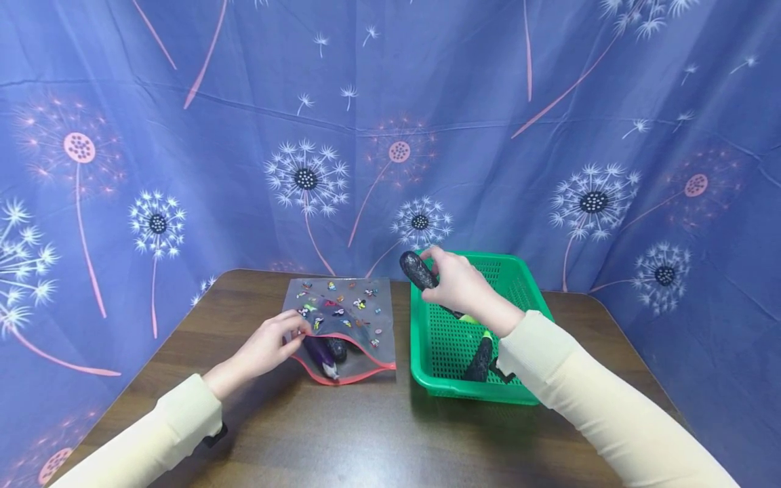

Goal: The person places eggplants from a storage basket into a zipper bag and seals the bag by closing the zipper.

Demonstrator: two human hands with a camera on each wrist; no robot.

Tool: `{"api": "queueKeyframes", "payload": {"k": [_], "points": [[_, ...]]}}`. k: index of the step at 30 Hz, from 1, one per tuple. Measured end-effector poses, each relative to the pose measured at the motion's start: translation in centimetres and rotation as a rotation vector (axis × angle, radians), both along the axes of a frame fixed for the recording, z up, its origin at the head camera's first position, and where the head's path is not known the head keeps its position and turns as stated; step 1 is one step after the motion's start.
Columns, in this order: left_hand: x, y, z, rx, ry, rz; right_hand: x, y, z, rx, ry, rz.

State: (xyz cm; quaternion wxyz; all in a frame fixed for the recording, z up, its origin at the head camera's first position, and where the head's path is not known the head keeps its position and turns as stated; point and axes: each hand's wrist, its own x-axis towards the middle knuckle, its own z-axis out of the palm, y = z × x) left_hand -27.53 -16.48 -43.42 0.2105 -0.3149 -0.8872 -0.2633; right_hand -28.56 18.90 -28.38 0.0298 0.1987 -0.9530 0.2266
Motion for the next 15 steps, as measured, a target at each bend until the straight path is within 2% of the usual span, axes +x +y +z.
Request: {"api": "queueKeyframes", "payload": {"k": [8, 15], "points": [[-0.1, 0.2, 0.2, 0.006, 0.013, -0.001, 1.2, -2.4, -0.5, -0.027, 0.054, 0.064], [-0.2, 0.4, 0.3, 0.019, 0.011, 0.0, 2.2, -4.6, -1.1, -0.052, 0.035, 0.123]]}}
